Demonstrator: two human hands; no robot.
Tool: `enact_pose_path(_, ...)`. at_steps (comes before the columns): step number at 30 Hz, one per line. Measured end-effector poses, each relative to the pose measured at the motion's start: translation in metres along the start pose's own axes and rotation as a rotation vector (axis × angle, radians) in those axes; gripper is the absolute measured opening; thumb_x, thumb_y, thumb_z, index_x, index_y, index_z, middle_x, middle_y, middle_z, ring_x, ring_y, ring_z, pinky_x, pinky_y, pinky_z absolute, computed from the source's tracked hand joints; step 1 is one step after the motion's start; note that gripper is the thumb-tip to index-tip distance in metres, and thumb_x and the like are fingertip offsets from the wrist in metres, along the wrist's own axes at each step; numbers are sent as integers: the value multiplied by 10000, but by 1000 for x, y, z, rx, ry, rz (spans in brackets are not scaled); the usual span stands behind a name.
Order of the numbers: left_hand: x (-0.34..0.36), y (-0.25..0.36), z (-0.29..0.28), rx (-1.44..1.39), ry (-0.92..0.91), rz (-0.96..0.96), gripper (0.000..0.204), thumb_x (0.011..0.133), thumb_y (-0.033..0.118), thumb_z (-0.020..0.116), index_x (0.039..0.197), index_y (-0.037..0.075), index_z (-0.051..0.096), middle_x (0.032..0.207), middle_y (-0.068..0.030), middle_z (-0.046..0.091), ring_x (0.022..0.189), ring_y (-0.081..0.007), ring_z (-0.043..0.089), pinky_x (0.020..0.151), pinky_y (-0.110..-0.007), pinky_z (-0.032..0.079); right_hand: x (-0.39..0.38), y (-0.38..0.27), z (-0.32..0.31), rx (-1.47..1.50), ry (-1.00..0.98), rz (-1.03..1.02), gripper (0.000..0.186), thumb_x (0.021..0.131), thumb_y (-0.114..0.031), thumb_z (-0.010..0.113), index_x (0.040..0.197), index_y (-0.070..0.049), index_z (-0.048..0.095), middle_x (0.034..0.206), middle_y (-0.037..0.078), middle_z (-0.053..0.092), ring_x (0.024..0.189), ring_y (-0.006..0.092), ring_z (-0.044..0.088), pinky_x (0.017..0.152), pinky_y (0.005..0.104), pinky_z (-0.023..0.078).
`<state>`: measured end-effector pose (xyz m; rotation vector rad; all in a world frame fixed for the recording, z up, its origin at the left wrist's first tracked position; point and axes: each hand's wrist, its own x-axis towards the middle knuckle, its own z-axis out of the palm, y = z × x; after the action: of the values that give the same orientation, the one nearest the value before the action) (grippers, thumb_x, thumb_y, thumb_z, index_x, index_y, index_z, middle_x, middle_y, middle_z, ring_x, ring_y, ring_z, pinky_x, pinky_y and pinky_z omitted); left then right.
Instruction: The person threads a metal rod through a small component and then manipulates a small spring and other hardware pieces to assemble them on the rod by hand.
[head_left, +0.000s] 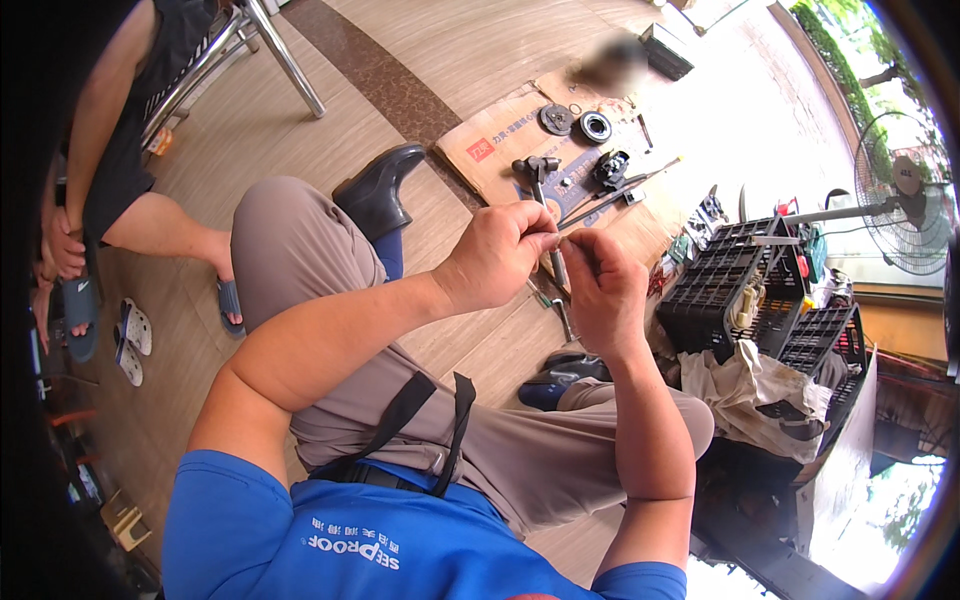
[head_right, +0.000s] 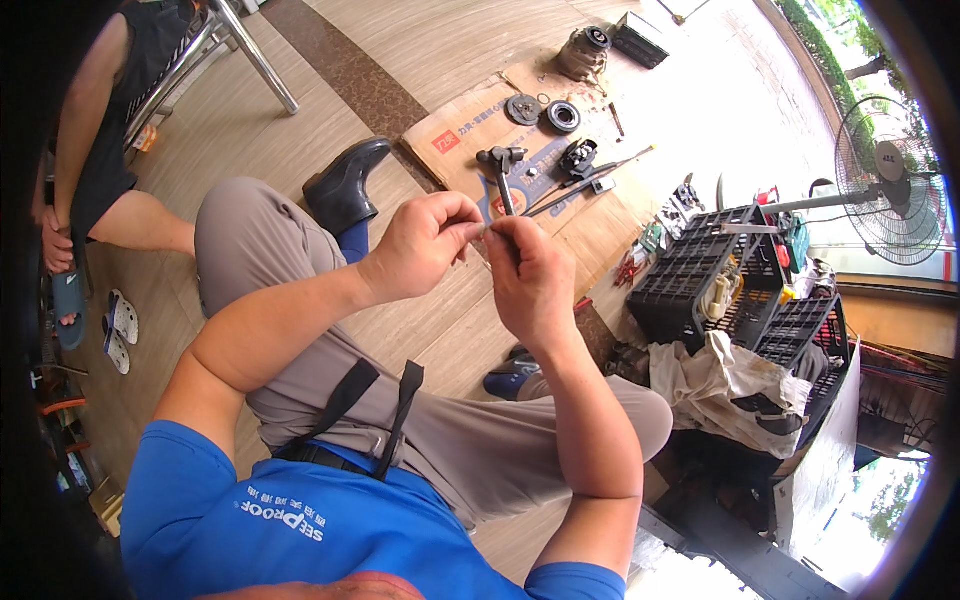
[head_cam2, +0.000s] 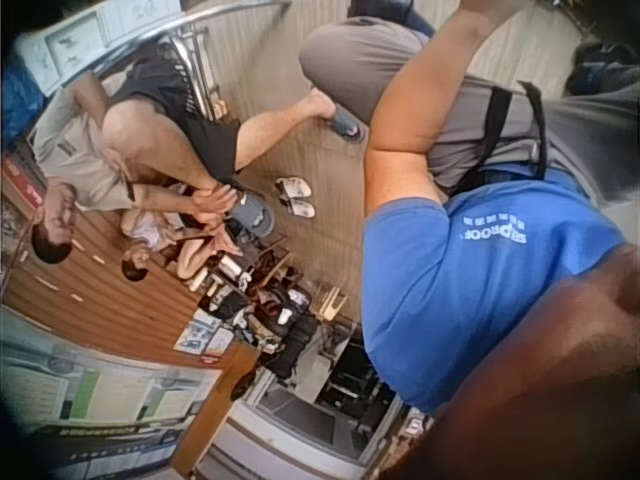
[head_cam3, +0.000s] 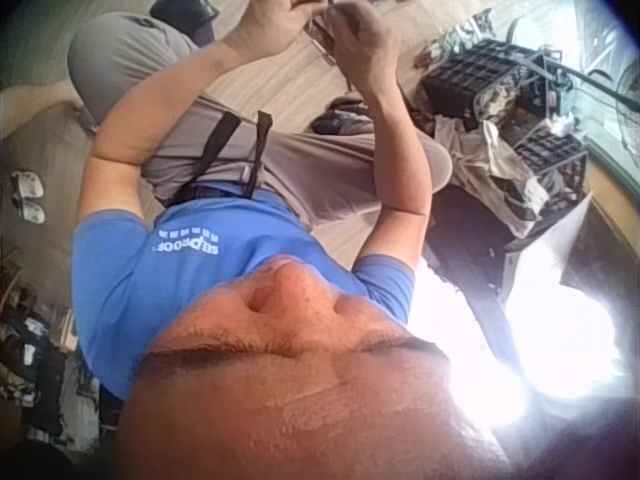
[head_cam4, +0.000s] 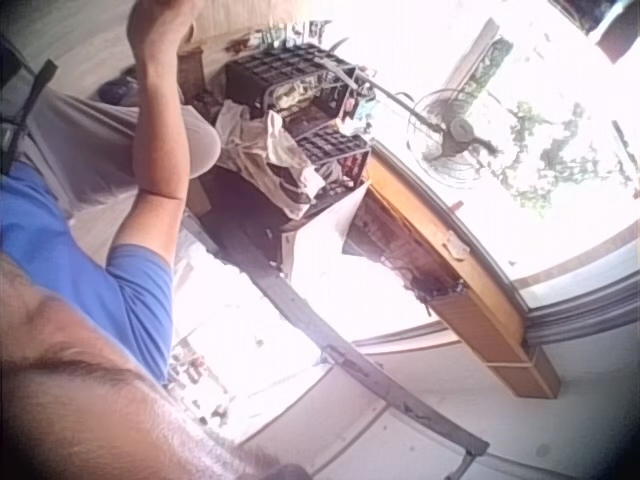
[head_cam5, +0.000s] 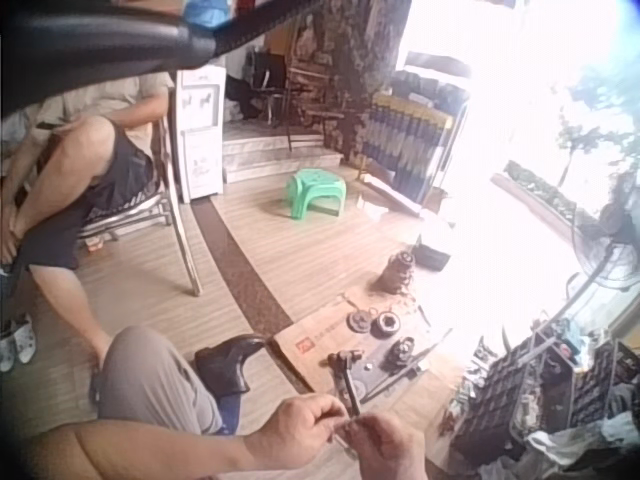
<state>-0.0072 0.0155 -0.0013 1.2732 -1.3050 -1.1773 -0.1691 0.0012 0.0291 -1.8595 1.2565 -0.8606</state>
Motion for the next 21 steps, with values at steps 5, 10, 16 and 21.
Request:
enact_pose_path(5, -1, 2, 0, 16, -30, -4, 75, 895, 42, 618, 892, -31, 633, 800, -166, 674, 736, -224, 666, 678, -329, 513, 3, -6, -6, -87, 0, -43, 76, 898, -78, 647, 938, -14, 654, 719, 123, 638, 623, 177, 612, 595, 298, 481)
enact_pose_path(10, -2, 4, 0, -6, -67, 24, 71, 895, 41, 617, 880, -27, 631, 797, -155, 671, 729, -214, 662, 677, -325, 514, 7, -2, -7, -67, 3, -35, 69, 895, -72, 644, 923, -10, 654, 713, 120, 633, 612, 173, 598, 587, 302, 472)
enact_pose_path(16, 0, 3, -2, -235, -115, -103, 72, 942, 58, 590, 921, -8, 611, 771, -63, 637, 641, -98, 594, 597, -258, 494, 8, 15, -4, -12, -10, 27, 68, 896, -69, 644, 917, -5, 651, 650, 104, 590, 568, 141, 548, 547, 281, 442)
enact_pose_path(21, 8, 5, -12, -443, -77, -203, 113, 987, 99, 552, 931, 8, 589, 747, -12, 589, 640, -71, 565, 590, -235, 494, 3, 17, 4, 57, -22, -18, 83, 899, -83, 649, 942, -12, 651, 599, 80, 548, 528, 119, 492, 516, 268, 411)
